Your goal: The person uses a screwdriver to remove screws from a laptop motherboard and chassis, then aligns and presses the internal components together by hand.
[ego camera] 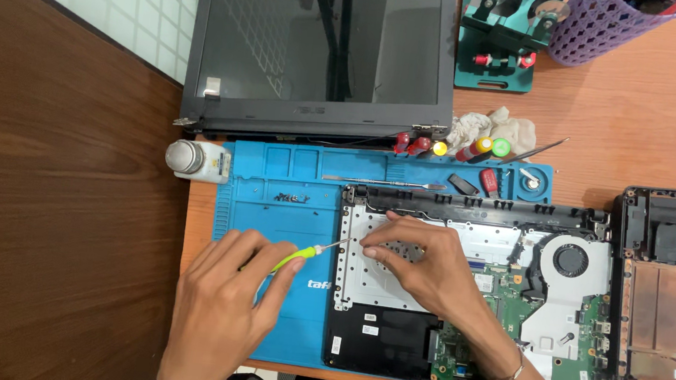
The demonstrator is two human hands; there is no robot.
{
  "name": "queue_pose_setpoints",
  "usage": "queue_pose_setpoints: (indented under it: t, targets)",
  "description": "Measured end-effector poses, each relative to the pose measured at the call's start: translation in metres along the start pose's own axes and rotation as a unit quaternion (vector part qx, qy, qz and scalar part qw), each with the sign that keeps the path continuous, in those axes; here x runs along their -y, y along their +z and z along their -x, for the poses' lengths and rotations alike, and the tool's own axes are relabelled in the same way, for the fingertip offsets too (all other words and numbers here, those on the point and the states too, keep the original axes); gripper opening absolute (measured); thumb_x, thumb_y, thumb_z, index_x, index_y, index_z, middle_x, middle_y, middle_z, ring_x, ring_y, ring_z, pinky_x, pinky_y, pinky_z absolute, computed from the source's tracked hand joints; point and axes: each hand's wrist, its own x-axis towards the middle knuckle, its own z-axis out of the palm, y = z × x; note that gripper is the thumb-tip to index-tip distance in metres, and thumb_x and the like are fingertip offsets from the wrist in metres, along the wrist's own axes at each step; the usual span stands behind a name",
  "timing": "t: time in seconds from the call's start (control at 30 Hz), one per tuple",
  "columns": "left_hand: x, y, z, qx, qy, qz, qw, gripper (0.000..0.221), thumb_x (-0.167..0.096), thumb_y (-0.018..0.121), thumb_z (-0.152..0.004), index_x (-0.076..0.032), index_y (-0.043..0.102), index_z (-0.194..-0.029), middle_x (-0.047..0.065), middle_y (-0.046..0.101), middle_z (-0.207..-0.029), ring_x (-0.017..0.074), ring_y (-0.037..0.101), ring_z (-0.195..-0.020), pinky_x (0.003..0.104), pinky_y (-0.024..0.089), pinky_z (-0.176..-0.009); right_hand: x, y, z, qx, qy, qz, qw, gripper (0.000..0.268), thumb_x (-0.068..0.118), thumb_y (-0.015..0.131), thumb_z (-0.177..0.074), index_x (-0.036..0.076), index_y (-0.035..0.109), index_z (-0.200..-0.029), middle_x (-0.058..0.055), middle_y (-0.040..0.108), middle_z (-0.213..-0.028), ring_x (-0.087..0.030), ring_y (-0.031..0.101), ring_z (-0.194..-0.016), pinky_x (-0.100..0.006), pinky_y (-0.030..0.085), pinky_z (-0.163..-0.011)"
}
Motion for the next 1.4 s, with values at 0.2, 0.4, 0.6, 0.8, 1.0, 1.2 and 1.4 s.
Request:
queue_pose_setpoints:
  t: [0.2, 0.4, 0.6, 0.8, 1.0, 1.2, 1.4]
  targets:
    - [0.006, -0.009, 0.008, -0.023, -0.059, 0.012, 0.998, 0.013, -0.016, 0.076, -0.085, -0.006, 0.075, -0.093, 0.004, 0.064, -0.077, 0.0211, 0.063, -0.071, 0.038, 0.05, -0.066, 0.01, 0.001, -0.002, -0.002, -0.011, -0.013, 1.0, 0.015, 0.01, 0.083, -0.078, 0.006, 0.082, -0.092, -0.007, 0.082, -0.091, -0.019, 0.077, -0.091, -0.039, 0.048, -0.106]
    - [0.031, -0.01, 0.019, -0.051, -0.126, -0.051, 0.989, 0.014, -0.017, 0.073, -0.089, -0.005, 0.075, -0.094, 0.007, 0.066, -0.082, 0.0259, 0.064, -0.075, 0.04, 0.05, -0.067, 0.017, 0.018, -0.011, 0.008, -0.076, 0.096, 0.992, 0.013, 0.009, 0.081, -0.082, 0.005, 0.08, -0.094, -0.008, 0.077, -0.091, -0.024, 0.069, -0.084, -0.035, 0.056, -0.076]
    - [0.054, -0.006, 0.028, -0.069, -0.148, -0.027, 0.986, 0.012, -0.017, 0.071, -0.09, -0.005, 0.074, -0.093, 0.006, 0.067, -0.086, 0.0278, 0.066, -0.08, 0.041, 0.051, -0.071, 0.021, 0.045, -0.025, 0.016, -0.154, 0.217, 0.964, 0.014, 0.006, 0.077, -0.082, 0.003, 0.078, -0.096, -0.009, 0.067, -0.089, -0.028, 0.057, -0.085, -0.041, 0.047, -0.073]
    - [0.074, 0.002, 0.029, -0.071, -0.158, 0.005, 0.985, 0.013, -0.017, 0.072, -0.089, -0.005, 0.074, -0.093, 0.007, 0.067, -0.085, 0.0283, 0.066, -0.079, 0.041, 0.051, -0.07, 0.016, 0.065, -0.04, 0.003, -0.159, 0.273, 0.949, 0.012, 0.011, 0.077, -0.081, 0.004, 0.078, -0.091, -0.008, 0.067, -0.09, -0.028, 0.055, -0.086, -0.04, 0.044, -0.076]
    - [0.088, 0.011, 0.022, -0.061, -0.15, 0.032, 0.986, 0.012, -0.017, 0.073, -0.089, -0.005, 0.074, -0.093, 0.007, 0.067, -0.085, 0.0274, 0.066, -0.079, 0.041, 0.051, -0.07, 0.01, 0.072, -0.047, 0.013, -0.137, 0.292, 0.946, 0.013, 0.012, 0.078, -0.082, 0.005, 0.079, -0.093, -0.005, 0.067, -0.089, -0.024, 0.054, -0.084, -0.038, 0.042, -0.074]
    - [0.09, 0.023, 0.006, -0.055, -0.075, 0.061, 0.994, 0.011, -0.016, 0.073, -0.09, -0.006, 0.073, -0.095, 0.008, 0.065, -0.084, 0.029, 0.064, -0.082, 0.042, 0.05, -0.073, 0.012, 0.071, -0.044, 0.007, -0.15, 0.302, 0.941, 0.014, 0.011, 0.078, -0.081, 0.005, 0.078, -0.095, -0.005, 0.066, -0.088, -0.025, 0.054, -0.085, -0.039, 0.041, -0.077]
    - [0.089, 0.027, -0.005, -0.026, -0.065, 0.061, 0.996, 0.013, -0.016, 0.073, -0.088, -0.005, 0.072, -0.095, 0.008, 0.065, -0.085, 0.0296, 0.064, -0.082, 0.043, 0.05, -0.073, 0.018, 0.061, -0.044, -0.022, -0.152, 0.282, 0.947, 0.018, 0.009, 0.078, -0.081, 0.005, 0.075, -0.099, -0.007, 0.065, -0.094, -0.027, 0.055, -0.088, -0.04, 0.043, -0.076]
